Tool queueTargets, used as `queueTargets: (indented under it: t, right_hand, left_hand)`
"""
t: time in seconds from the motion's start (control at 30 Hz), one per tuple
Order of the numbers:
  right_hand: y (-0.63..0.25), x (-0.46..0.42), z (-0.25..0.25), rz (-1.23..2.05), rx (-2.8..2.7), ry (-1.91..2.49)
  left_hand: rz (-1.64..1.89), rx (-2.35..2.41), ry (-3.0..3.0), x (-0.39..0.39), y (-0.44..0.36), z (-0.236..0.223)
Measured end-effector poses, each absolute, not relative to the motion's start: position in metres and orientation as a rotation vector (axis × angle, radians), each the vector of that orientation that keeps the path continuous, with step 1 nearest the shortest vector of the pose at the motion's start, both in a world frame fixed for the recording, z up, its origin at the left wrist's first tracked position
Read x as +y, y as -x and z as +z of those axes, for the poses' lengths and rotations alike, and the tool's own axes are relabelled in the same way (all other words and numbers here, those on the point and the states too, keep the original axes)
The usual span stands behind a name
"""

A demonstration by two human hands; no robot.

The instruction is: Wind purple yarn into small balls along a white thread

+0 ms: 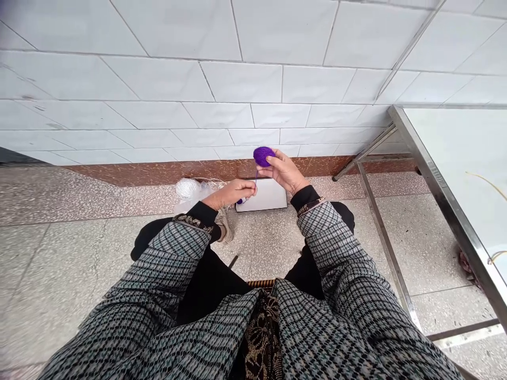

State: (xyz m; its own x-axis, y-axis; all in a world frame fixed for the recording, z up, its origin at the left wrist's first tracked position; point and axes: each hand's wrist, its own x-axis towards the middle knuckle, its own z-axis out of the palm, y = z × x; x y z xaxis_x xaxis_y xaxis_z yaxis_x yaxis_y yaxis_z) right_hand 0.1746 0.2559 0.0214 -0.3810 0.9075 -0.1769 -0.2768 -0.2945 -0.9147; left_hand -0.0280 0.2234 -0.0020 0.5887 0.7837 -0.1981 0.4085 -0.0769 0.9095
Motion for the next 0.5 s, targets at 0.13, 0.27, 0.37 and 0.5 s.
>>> queueTargets:
  t: [0.13, 0.27, 0.37, 0.5]
  right_hand:
    - [-0.161, 0.263, 0.011, 1.576, -1.25, 1.289]
    - [-0.163, 0.262, 0.012, 1.731, -1.715, 1.359]
    - [-0.174, 0.258, 0.021, 2.088, -1.812, 1.065]
    - [-0.182, 0.259, 0.032, 2.094, -1.366, 0.832]
  left_hand:
    - [0.386, 0.9, -1.753, 0.216, 0.024, 0.019]
    - [0.477, 1.014, -1.819, 0.232, 0.039, 0.034]
    - [0.497, 1.007, -1.764, 0.249, 0.05, 0.03]
    - [0.556, 1.006, -1.637, 0.258, 0.045, 0.009]
